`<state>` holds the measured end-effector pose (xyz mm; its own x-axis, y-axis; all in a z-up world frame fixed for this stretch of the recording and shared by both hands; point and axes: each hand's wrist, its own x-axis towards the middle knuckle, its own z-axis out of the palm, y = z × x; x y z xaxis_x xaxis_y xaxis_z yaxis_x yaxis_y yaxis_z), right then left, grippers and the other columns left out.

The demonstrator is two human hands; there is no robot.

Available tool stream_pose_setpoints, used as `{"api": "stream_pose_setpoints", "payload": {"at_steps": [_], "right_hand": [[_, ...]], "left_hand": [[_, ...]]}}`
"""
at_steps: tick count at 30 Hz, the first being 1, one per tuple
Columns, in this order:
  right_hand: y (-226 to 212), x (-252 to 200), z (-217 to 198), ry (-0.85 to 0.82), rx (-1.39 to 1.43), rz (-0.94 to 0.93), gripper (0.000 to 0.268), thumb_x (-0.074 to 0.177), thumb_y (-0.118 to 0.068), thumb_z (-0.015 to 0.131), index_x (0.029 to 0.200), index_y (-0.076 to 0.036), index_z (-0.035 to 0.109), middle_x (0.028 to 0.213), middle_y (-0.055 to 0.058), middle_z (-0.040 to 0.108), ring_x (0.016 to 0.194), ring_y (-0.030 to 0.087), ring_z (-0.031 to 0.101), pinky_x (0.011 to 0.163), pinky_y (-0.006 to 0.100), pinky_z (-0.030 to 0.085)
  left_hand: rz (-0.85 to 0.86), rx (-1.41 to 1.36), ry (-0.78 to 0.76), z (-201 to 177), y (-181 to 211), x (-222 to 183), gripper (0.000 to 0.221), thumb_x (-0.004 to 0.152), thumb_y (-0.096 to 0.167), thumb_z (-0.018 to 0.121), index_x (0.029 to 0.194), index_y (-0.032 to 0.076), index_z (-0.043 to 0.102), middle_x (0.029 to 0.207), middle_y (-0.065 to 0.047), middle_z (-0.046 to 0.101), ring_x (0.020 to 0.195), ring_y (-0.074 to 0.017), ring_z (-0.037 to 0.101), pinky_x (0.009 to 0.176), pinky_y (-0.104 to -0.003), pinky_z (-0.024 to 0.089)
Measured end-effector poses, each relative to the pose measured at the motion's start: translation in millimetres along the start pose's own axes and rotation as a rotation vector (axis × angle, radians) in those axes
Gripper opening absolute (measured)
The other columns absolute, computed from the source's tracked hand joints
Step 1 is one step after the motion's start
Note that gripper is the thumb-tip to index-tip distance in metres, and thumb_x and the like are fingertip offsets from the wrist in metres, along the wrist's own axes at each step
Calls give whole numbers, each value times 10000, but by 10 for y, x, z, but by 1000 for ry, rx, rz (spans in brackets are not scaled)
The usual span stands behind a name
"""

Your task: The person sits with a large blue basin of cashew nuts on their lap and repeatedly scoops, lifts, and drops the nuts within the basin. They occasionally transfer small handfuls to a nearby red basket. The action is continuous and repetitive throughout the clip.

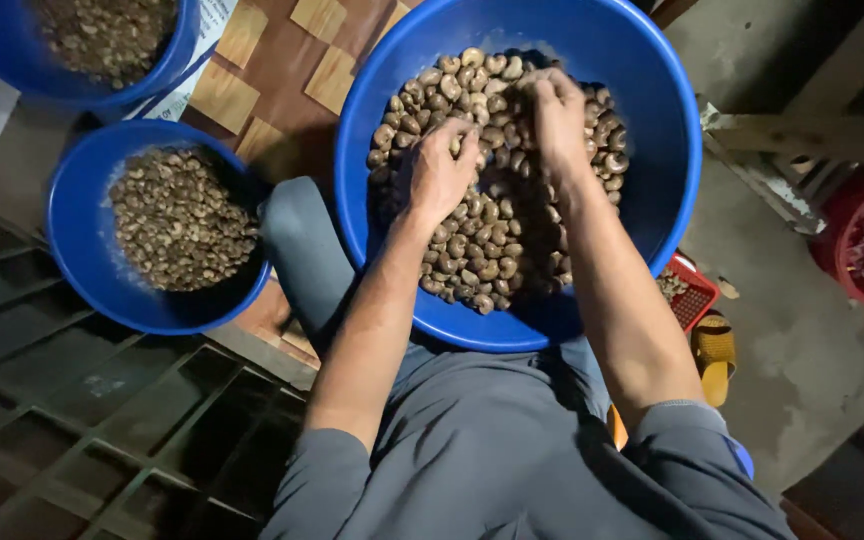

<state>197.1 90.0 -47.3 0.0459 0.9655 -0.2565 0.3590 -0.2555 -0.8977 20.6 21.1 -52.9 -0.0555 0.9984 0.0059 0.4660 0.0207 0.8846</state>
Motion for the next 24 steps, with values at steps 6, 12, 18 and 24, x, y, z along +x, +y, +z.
{"api": "stream_pose_setpoints", "payload": {"at_steps": [6, 12, 18, 24], "right_hand": [[-282, -21, -186, 63, -49, -74, 392, 1049, -461, 620, 755, -218, 528, 728, -100, 423, 718, 63, 368, 648, 300, 317], [-193, 254, -28, -205, -889, -165, 419, 1120, -388, 429, 1518, -287, 512, 698, 117, 705, 545, 305, 613, 503, 462, 466], [-296, 75, -57, -111, -826, -261, 222, 1080, -288, 551, 1152, -83, 503, 813, 207, 731, 683, 524, 641, 582, 618, 453], [-338, -289, 134, -335, -800, -67, 558, 1048, -5, 499, 1578, -168, 436, 569, -7, 458, 379, 108, 355, 297, 274, 314]], "left_hand": [[-81, 37, -45, -21, 66, -3, 214, 968, 227, 584, 1040, 86, 728, 1020, -148, 795, 952, -334, 749, 857, -430, 551], [-104, -1, -78, -88, 103, 0, 261, 1003, 236, 572, 1101, 38, 710, 1111, -157, 773, 1047, -309, 732, 933, -413, 560], [-57, 94, -46, -118, 160, 1, 185, 961, 231, 605, 1019, 100, 722, 1071, -125, 794, 997, -342, 738, 868, -432, 542], [28, 52, -11, -2, 29, 25, 145, 953, 183, 599, 967, 73, 692, 941, -135, 762, 891, -358, 705, 813, -451, 507]]}}
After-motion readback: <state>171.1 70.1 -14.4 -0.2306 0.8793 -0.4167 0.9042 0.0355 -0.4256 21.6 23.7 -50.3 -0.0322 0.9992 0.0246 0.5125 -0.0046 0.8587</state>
